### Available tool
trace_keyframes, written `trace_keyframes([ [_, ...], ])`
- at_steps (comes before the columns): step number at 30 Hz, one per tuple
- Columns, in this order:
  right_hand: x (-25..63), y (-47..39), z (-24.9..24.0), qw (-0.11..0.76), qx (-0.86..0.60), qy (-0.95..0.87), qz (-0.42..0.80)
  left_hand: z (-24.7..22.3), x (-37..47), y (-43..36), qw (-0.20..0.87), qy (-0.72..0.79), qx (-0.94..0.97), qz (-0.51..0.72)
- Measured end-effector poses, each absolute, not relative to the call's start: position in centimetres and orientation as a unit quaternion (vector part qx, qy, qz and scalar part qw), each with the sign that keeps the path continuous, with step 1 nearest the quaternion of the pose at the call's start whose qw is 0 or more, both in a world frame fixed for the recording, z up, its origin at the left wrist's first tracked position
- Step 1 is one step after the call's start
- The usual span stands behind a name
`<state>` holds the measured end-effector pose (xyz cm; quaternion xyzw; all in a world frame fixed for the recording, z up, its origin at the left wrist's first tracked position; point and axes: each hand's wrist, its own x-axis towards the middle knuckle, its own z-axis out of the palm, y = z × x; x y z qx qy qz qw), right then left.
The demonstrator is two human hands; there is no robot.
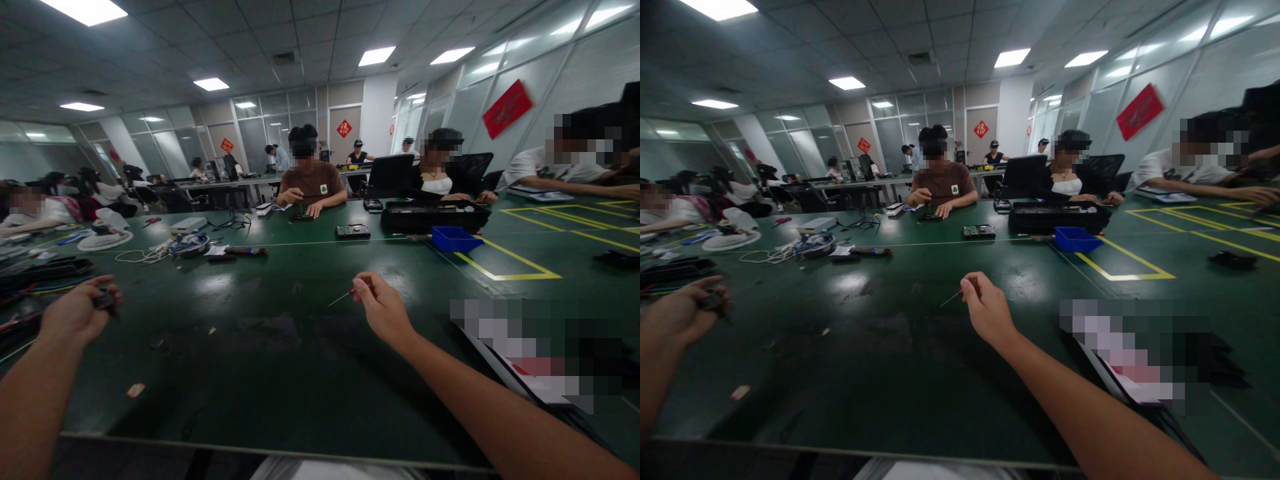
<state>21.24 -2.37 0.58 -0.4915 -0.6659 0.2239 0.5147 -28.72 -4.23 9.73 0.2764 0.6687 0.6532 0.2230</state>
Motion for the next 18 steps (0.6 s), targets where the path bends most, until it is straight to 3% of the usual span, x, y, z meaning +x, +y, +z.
trace_keyframes([
  [7,21.3,-2.4,0.5,0.512,-0.500,-0.657,0.237,7.8,-17.2,-1.0,0.414,0.536,0.386,0.626],
  [18,21.2,-2.6,0.9,0.484,-0.508,-0.669,0.244,3.7,0.4,-1.2,0.531,0.434,0.552,0.475],
])
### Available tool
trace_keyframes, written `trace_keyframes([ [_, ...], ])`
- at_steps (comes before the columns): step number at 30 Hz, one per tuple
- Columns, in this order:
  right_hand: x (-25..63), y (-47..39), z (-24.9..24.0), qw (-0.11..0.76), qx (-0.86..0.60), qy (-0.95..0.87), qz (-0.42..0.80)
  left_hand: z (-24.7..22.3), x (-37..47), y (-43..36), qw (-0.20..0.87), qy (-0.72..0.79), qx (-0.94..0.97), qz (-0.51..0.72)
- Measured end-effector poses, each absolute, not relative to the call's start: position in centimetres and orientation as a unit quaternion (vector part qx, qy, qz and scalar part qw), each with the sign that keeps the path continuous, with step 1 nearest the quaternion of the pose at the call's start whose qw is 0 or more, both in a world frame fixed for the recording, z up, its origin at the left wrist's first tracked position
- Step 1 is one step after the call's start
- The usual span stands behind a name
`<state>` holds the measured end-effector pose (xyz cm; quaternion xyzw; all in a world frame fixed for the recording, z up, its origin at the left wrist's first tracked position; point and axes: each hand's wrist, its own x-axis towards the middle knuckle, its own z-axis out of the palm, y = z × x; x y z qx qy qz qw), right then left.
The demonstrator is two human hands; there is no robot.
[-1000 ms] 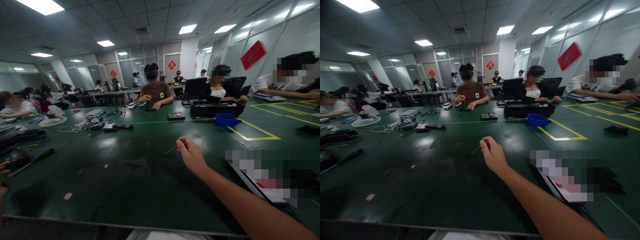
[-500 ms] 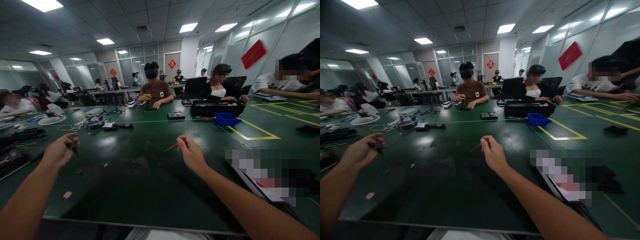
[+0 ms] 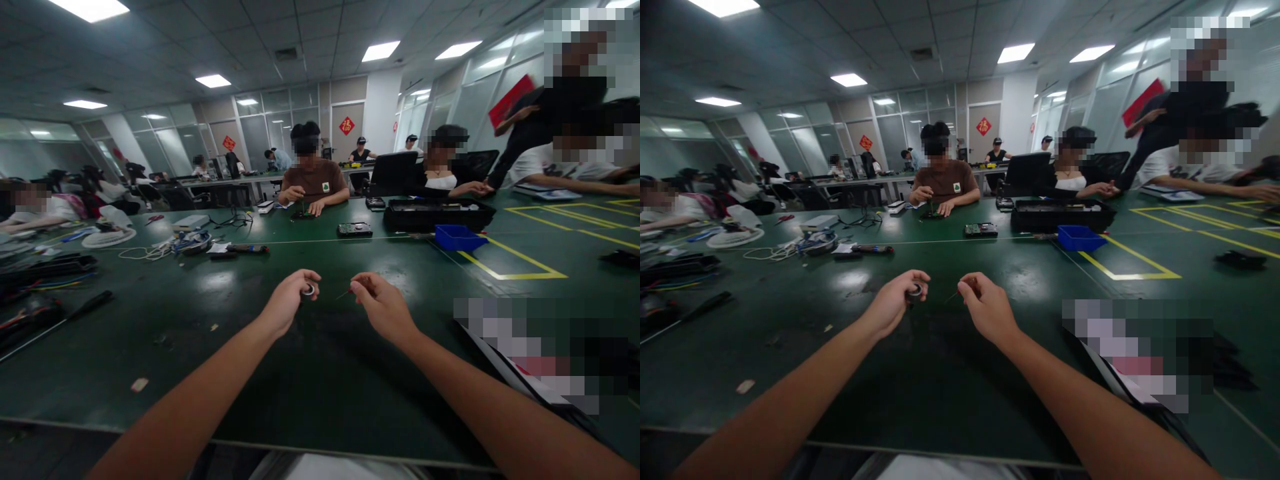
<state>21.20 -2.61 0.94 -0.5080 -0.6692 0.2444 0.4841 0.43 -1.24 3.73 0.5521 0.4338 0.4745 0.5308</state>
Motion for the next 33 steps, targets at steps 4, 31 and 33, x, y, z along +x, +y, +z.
trace_keyframes([
  [4,21.2,-2.8,1.2,0.487,-0.517,-0.671,0.211,2.3,3.5,-1.5,0.456,0.451,0.655,0.400],
  [31,21.2,-2.8,0.5,0.603,-0.446,-0.615,0.244,-1.0,1.3,-0.5,0.290,0.463,0.738,0.396],
  [33,21.2,-2.8,0.7,0.600,-0.458,-0.616,0.227,-1.2,1.2,-0.4,0.283,0.462,0.741,0.396],
])
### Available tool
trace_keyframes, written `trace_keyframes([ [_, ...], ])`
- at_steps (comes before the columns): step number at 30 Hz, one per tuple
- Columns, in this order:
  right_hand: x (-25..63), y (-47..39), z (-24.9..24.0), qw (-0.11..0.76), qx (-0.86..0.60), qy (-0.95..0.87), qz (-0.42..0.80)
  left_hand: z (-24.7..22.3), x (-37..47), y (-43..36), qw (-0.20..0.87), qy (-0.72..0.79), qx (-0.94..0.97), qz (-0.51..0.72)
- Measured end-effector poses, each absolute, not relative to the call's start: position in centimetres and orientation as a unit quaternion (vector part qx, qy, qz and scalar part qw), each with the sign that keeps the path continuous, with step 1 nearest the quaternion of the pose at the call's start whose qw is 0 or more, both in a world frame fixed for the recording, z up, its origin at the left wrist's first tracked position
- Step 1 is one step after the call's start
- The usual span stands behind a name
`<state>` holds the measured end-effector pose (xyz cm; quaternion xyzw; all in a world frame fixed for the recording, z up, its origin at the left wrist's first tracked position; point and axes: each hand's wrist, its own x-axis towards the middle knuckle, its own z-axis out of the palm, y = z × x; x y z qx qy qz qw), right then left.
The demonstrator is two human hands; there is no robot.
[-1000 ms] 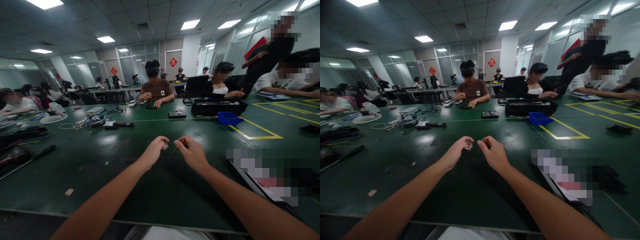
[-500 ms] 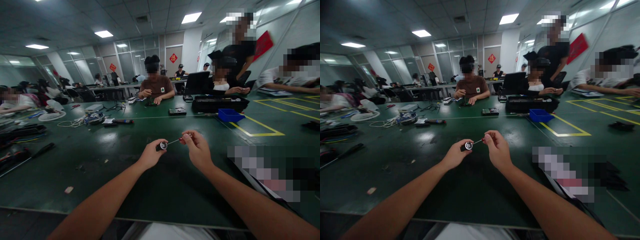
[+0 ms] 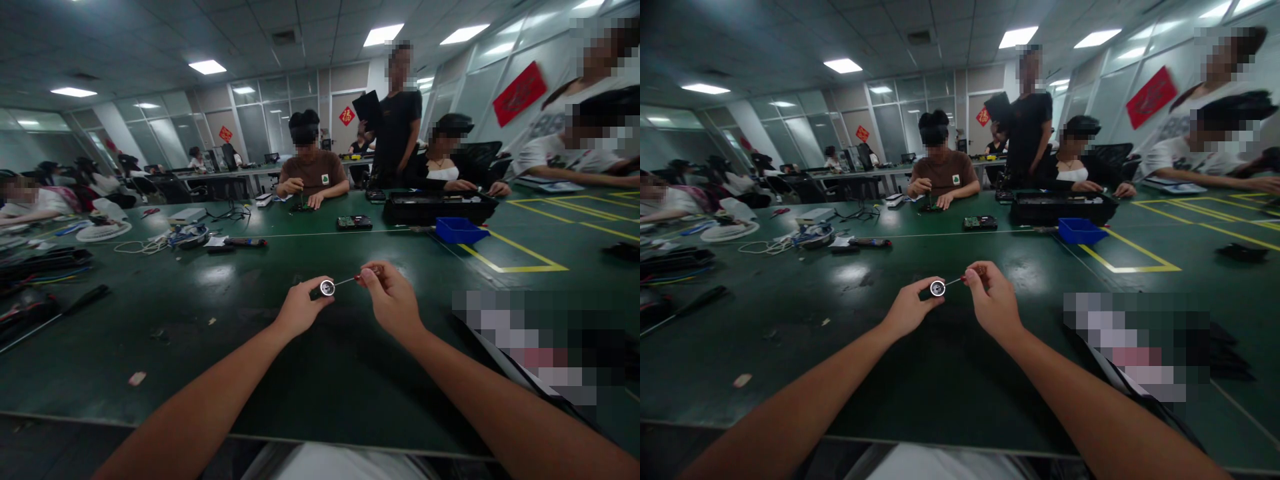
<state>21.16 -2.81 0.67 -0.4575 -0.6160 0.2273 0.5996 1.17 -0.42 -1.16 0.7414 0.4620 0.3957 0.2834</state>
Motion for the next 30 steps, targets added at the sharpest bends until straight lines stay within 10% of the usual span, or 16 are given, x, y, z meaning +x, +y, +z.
trace_keyframes([
  [30,21.1,-3.2,1.1,0.546,-0.484,-0.651,0.207,-0.8,0.9,-0.4,0.183,0.494,0.785,0.326],
])
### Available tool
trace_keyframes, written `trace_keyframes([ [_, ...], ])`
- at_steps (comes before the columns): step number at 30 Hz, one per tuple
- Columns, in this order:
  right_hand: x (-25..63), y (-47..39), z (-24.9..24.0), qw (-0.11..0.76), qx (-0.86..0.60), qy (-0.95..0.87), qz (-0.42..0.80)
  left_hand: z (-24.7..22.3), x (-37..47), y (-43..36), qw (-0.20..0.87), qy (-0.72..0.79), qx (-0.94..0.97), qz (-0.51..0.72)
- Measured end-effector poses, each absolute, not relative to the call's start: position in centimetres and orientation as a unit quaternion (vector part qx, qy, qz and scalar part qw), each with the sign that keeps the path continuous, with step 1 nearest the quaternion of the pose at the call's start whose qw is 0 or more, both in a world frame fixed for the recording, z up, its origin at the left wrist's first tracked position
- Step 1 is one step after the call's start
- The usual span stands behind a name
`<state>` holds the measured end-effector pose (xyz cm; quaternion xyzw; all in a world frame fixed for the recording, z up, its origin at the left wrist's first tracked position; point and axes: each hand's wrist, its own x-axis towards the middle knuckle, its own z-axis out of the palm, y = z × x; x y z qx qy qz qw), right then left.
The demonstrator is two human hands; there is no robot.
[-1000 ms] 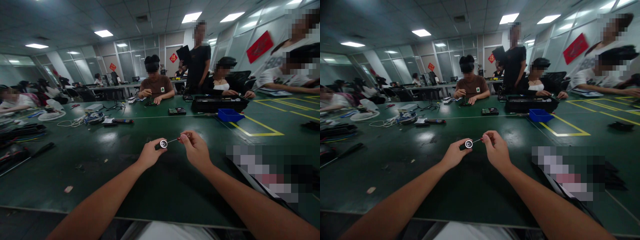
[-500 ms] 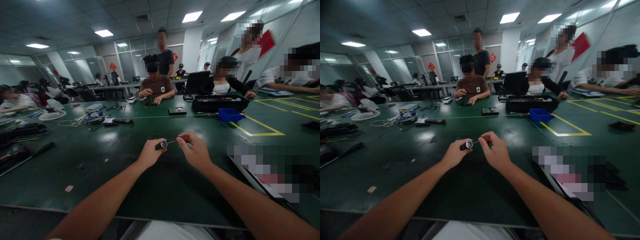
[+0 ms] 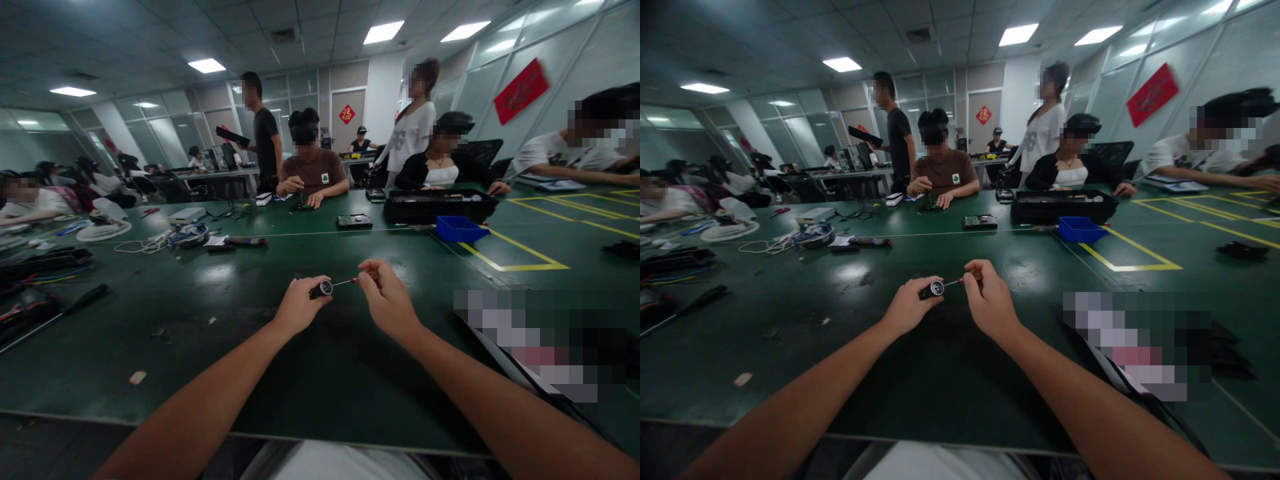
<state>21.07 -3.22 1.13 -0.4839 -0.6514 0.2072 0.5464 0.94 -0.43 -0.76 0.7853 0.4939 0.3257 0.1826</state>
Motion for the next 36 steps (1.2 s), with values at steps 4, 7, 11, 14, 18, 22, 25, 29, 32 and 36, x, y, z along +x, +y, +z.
trace_keyframes([
  [4,21.0,-2.4,0.6,0.586,-0.466,-0.604,0.272,-0.7,0.9,-0.5,0.187,0.493,0.782,0.331],
  [7,21.2,-1.4,0.1,0.631,-0.453,-0.521,0.354,-0.7,1.0,-0.5,0.200,0.476,0.784,0.345],
  [11,21.5,-0.5,-0.5,0.642,-0.435,-0.461,0.431,-0.6,1.2,-0.6,0.197,0.472,0.784,0.351],
  [14,21.4,-0.8,-0.3,0.658,-0.450,-0.475,0.372,-0.5,1.2,-0.7,0.196,0.471,0.786,0.349],
  [18,21.2,-1.6,0.3,0.643,-0.467,-0.521,0.312,-0.4,1.2,-0.7,0.188,0.468,0.789,0.350],
  [22,21.1,-2.1,0.6,0.629,-0.470,-0.550,0.285,-0.4,1.1,-0.7,0.181,0.471,0.790,0.348],
  [25,21.1,-2.4,0.8,0.615,-0.470,-0.578,0.256,-0.5,1.1,-0.6,0.169,0.471,0.793,0.347],
  [29,20.9,-2.8,0.9,0.580,-0.473,-0.628,0.216,-0.6,1.0,-0.5,0.161,0.471,0.797,0.340],
  [32,20.9,-3.1,1.0,0.570,-0.472,-0.645,0.192,-0.6,1.0,-0.5,0.163,0.473,0.797,0.337],
  [36,21.0,-3.1,0.9,0.561,-0.469,-0.655,0.190,-0.4,1.0,-0.5,0.162,0.470,0.798,0.340],
])
